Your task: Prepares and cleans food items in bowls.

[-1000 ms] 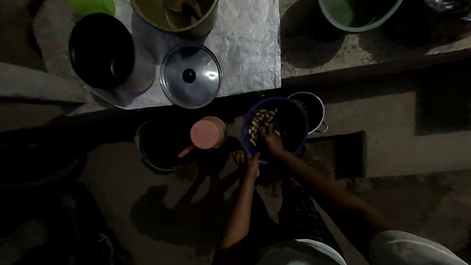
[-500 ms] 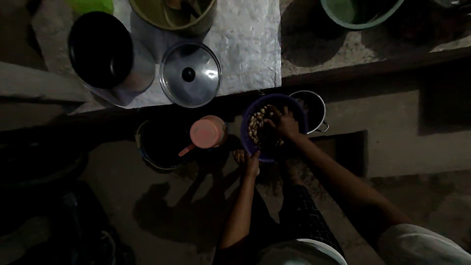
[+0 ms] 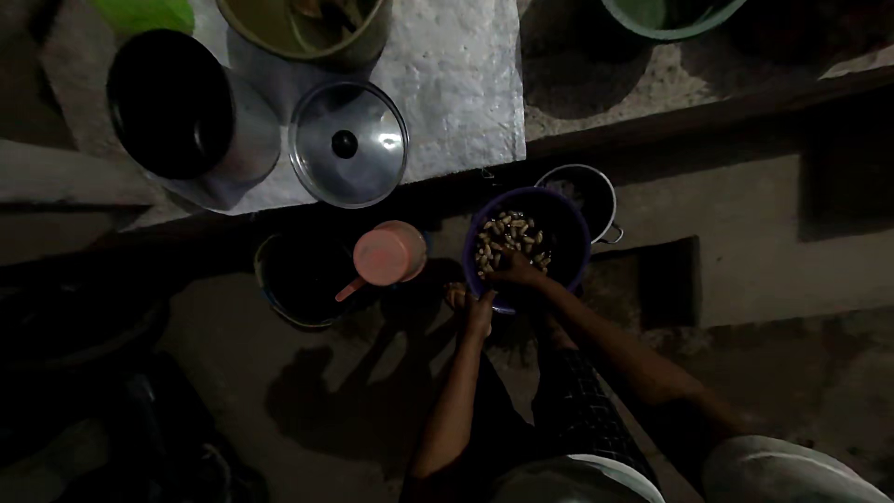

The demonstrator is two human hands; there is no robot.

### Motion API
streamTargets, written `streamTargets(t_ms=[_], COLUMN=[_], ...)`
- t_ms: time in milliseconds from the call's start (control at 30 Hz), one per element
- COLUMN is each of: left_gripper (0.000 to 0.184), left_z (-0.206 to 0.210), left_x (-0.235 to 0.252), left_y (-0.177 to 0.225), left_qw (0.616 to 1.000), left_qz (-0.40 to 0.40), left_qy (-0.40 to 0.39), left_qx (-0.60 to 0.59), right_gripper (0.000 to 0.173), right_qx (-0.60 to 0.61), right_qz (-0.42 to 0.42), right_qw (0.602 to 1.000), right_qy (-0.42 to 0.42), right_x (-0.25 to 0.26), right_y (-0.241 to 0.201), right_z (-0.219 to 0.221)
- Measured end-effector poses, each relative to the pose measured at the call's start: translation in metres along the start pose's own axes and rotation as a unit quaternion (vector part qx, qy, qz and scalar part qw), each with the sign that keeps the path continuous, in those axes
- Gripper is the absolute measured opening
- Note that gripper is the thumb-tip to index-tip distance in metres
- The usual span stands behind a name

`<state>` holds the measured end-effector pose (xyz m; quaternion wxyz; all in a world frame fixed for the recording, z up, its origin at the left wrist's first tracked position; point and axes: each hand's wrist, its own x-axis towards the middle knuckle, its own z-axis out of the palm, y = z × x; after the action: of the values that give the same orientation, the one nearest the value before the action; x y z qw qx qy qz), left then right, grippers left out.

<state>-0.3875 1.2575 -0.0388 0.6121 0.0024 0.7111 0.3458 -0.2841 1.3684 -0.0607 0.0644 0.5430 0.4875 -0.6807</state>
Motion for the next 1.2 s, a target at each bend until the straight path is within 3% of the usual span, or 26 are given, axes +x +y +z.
streamTargets(t_ms=[100,300,467,600,667,767,900,1033,1100,1200], left_gripper=[0.051,0.059,0.050,0.046,0.048,0.051,0.053,0.059,0.062,0.064], left_z=[-0.001,-0.009,-0.003,-0.007,-0.012,-0.013,-0.011,-0.015,-0.017,-0.017], left_x=[0.004,0.006,0.000,-0.012,-0.016,-0.015,-0.016,-0.012,-0.008,-0.009], left_y=[-0.003,-0.011,-0.007,0.002,0.007,0.008,0.011,0.001,-0.004,-0.007], left_qw=[1.000,0.999,0.999,0.998,0.998,0.997,0.997,0.999,1.000,1.000], left_qz=[0.016,0.021,0.028,-0.016,-0.027,-0.022,-0.050,-0.005,0.011,0.017], left_qy=[0.002,0.008,0.007,0.002,-0.010,-0.011,-0.004,-0.003,-0.003,0.019], left_qx=[0.005,0.037,0.045,0.065,0.051,0.067,0.052,0.039,0.017,-0.003], right_gripper=[0.063,0.079,0.071,0.061,0.052,0.035,0.040,0.034,0.033,0.041], right_qx=[0.064,0.056,-0.074,-0.229,-0.233,-0.137,-0.288,-0.157,-0.008,0.253], right_qz=[0.005,-0.008,-0.044,0.008,-0.021,-0.102,-0.010,-0.125,-0.142,-0.130], right_qw=[0.998,0.998,0.995,0.973,0.972,0.985,0.957,0.969,0.968,0.920], right_qy=[0.011,0.020,0.046,0.026,0.024,0.015,0.043,0.142,0.206,0.269], right_x=[0.006,-0.002,-0.023,-0.081,-0.102,-0.098,-0.083,-0.088,-0.084,-0.069], right_y=[0.000,0.000,-0.009,-0.064,-0.084,-0.069,-0.056,-0.074,-0.093,-0.119], right_z=[0.002,0.014,0.007,-0.010,-0.024,-0.037,-0.025,-0.067,-0.114,-0.189])
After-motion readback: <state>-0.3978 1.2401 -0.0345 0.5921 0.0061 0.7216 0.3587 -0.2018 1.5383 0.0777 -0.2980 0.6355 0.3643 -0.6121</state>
